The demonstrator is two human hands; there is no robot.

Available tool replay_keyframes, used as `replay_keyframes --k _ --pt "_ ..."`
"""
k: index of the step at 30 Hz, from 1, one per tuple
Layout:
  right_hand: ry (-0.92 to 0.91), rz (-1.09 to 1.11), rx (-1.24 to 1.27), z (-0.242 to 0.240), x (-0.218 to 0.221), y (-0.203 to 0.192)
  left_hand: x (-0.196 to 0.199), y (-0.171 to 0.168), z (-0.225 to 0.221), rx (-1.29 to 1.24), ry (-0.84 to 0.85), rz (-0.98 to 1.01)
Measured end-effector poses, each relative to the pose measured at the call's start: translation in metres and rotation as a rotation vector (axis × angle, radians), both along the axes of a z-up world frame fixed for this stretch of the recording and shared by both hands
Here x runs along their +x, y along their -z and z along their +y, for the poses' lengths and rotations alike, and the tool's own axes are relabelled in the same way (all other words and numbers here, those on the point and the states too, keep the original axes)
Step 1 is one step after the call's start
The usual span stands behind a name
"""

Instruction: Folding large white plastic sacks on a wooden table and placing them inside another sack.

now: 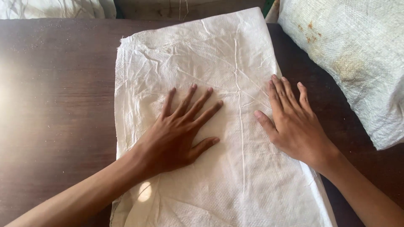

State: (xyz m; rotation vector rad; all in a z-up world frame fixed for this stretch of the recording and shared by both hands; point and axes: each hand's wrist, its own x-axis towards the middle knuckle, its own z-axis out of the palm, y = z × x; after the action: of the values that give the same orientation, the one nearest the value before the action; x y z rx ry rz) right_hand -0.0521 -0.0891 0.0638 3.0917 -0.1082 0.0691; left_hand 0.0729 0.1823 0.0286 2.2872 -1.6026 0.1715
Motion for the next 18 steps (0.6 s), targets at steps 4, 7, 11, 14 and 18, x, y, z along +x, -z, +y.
replay_keyframes --k 4,7,11,14,18 --pt "-0.045 0.033 -0.046 -0.005 0.003 -0.002 0.001 0.002 0.003 0.004 0.022 0.057" --pt "0.101 0.236 -0.322 0.01 0.022 -0.022 0.0 0.002 0.004 -0.006 0.017 0.027" --pt "0.075 0.091 -0.208 0.011 0.048 -0.018 0.001 0.002 0.002 0.009 0.011 0.053" --pt "-0.103 -0.117 -0.108 0.002 0.064 0.001 0.001 0.004 0.003 0.0 0.02 0.06" --pt "-0.068 0.043 0.126 0.0 0.074 -0.004 0.002 0.0 0.002 -0.007 0.017 0.053"
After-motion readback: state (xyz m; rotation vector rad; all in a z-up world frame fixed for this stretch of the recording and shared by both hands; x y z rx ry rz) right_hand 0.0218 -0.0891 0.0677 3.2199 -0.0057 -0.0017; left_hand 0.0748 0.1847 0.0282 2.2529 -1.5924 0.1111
